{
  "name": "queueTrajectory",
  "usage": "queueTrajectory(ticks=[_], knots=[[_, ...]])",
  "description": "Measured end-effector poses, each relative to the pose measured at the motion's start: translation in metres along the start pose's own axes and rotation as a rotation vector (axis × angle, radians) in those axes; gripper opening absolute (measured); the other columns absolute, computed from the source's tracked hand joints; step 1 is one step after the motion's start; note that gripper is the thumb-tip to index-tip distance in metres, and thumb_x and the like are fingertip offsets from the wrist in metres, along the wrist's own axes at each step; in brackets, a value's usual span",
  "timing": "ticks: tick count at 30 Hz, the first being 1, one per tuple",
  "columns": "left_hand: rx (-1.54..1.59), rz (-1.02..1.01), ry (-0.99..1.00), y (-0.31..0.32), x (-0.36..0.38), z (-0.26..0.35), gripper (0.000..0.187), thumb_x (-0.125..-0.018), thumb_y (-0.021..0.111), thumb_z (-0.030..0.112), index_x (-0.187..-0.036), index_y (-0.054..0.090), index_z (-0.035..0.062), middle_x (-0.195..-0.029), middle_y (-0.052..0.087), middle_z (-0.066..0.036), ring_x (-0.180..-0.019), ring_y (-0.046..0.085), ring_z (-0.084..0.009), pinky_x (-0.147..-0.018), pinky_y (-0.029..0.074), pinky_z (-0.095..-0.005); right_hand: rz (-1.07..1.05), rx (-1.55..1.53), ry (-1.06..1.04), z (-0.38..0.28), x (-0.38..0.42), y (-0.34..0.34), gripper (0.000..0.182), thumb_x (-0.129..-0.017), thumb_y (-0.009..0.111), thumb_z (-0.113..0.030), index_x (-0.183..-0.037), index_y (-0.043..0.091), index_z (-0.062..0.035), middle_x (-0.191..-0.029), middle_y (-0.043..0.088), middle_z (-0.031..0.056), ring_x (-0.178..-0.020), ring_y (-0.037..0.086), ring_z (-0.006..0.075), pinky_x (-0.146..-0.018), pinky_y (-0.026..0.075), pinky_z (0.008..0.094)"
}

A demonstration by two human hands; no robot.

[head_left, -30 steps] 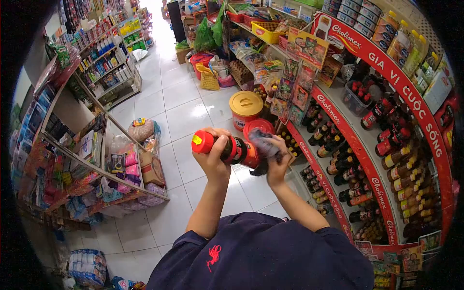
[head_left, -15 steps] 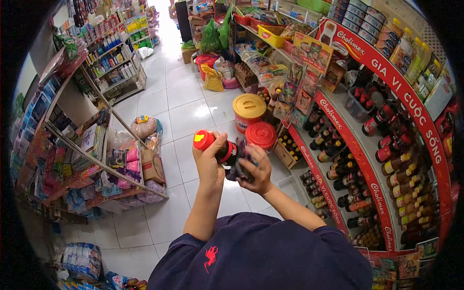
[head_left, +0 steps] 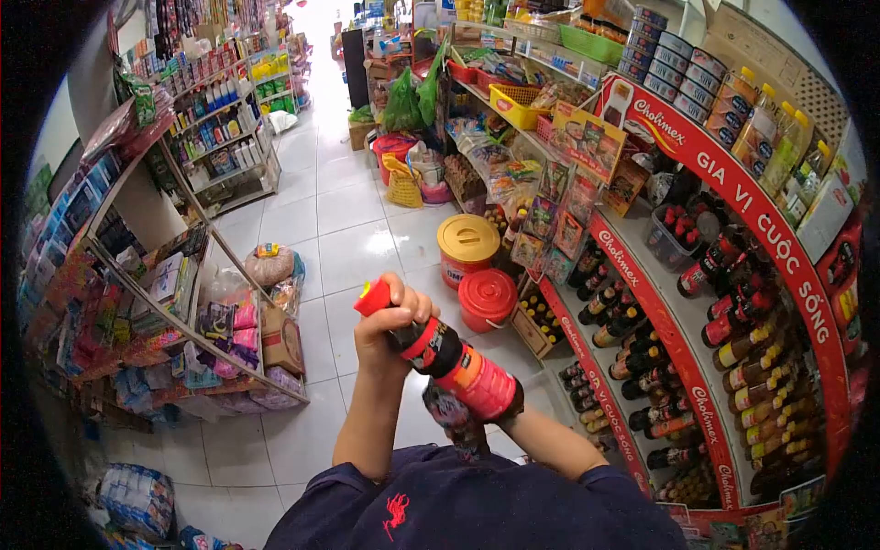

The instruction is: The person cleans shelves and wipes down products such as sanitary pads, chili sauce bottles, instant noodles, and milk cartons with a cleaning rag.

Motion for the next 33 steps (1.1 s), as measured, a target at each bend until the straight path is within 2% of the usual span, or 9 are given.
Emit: queueTrajectory(ticks=[7, 9, 13, 15, 17, 19, 23, 29, 33], knots=[[-0.318, -0.078, 0.22, 0.015, 0.012, 0.018, 0.022, -0.058, 0.052, 0.0, -0.073, 0.038, 0.0082, -0.057, 0.04, -0.003, -0.059, 0.043, -0.0171, -0.067, 0.038, -0.0342, -0.02, -1.239, 0.41, 0.044, 0.018, 0.022, 0.039, -0.076, 0.059, -0.029, -0.105, 0.048, -0.0041, -0.081, 0.059, 0.0102, -0.067, 0.06, 0.0224, -0.061, 0.051, 0.0375], [-0.539, -0.121, 0.324, 0.025, 0.023, 0.02, 0.024, -0.058, 0.054, -0.004, -0.073, 0.039, 0.0069, -0.058, 0.043, -0.004, -0.058, 0.045, -0.018, -0.065, 0.039, -0.0339, 0.272, 0.363, -0.076, -0.022, 0.005, -0.023, 0.042, -0.082, 0.047, -0.037, -0.106, 0.047, -0.0025, -0.085, 0.058, 0.0142, -0.074, 0.059, 0.0262, -0.064, 0.05, 0.0408], [-0.931, -0.167, 0.504, 0.035, 0.043, -0.007, 0.019, -0.064, 0.059, -0.002, -0.073, 0.044, 0.0048, -0.062, 0.049, -0.006, -0.062, 0.05, -0.018, -0.062, 0.042, -0.0319, 0.221, -1.772, 0.101, 0.073, -0.011, 0.005, 0.051, -0.084, 0.037, -0.046, -0.113, 0.044, -0.0042, -0.106, 0.053, 0.0125, -0.092, 0.055, 0.0272, -0.08, 0.045, 0.0424], [-1.146, -0.288, 0.609, 0.042, 0.053, -0.029, 0.017, -0.063, 0.061, 0.0, -0.073, 0.048, 0.0044, -0.064, 0.052, -0.007, -0.061, 0.052, -0.019, -0.061, 0.044, -0.0312, 0.366, -1.777, 0.347, 0.096, -0.01, 0.01, 0.051, -0.084, 0.04, -0.047, -0.111, 0.047, -0.0047, -0.107, 0.053, 0.014, -0.095, 0.053, 0.0283, -0.087, 0.04, 0.0425], [-1.258, -0.513, 0.711, 0.071, 0.065, -0.054, 0.017, -0.061, 0.063, 0.003, -0.07, 0.05, 0.0056, -0.064, 0.054, -0.006, -0.061, 0.055, -0.0202, -0.059, 0.045, -0.0299, -0.535, -2.273, -0.098, -0.004, -0.003, 0.006, 0.046, -0.085, 0.04, -0.043, -0.109, 0.048, -0.0045, -0.105, 0.054, 0.0148, -0.094, 0.053, 0.0267, -0.086, 0.041, 0.0425], [-1.36, -0.853, 0.64, 0.087, 0.078, -0.097, 0.016, -0.06, 0.064, 0.01, -0.069, 0.051, 0.0078, -0.066, 0.055, -0.004, -0.064, 0.056, -0.0192, -0.06, 0.045, -0.0285, -0.219, -1.996, 0.334, 0.16, -0.004, 0.028, 0.041, -0.084, 0.045, -0.042, -0.098, 0.052, -0.0052, -0.088, 0.057, 0.01, -0.079, 0.056, 0.021, -0.075, 0.047, 0.0353], [-1.637, -1.092, 0.592, 0.072, 0.076, -0.168, 0.015, -0.059, 0.06, 0.017, -0.068, 0.052, 0.0096, -0.067, 0.055, -0.003, -0.065, 0.056, -0.0177, -0.059, 0.045, -0.0289, 0.043, -1.743, 0.353, 0.138, 0.012, -0.009, 0.036, -0.083, 0.047, -0.038, -0.097, 0.052, -0.005, -0.086, 0.058, 0.0084, -0.075, 0.056, 0.0176, -0.071, 0.047, 0.0315], [-1.609, -0.422, 0.703, 0.056, 0.004, -0.135, 0.023, -0.054, 0.068, 0.008, -0.069, 0.051, 0.0064, -0.065, 0.054, -0.008, -0.063, 0.054, -0.0236, -0.056, 0.043, -0.0317, 0.509, -1.18, 0.378, 0.101, 0.067, -0.103, 0.029, -0.083, 0.052, -0.03, -0.097, 0.052, -0.0045, -0.082, 0.058, 0.0053, -0.067, 0.056, 0.0109, -0.063, 0.047, 0.0239], [-1.556, -0.121, 0.597, 0.041, -0.016, -0.137, 0.02, -0.062, 0.069, 0.004, -0.07, 0.05, 0.0048, -0.064, 0.054, -0.008, -0.054, 0.051, -0.0228, -0.053, 0.042, -0.0292, 0.747, -0.757, 0.037, 0.027, 0.085, -0.195, 0.032, -0.083, 0.052, -0.028, -0.103, 0.048, -0.0034, -0.085, 0.057, 0.0051, -0.065, 0.056, 0.0107, -0.058, 0.047, 0.0237]])
Point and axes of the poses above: each hand's wrist, its own x-axis away from the middle knuckle, its own y-axis out of the palm, z = x × y, the point moved 9 cm from there along -x, towards the middle knuckle
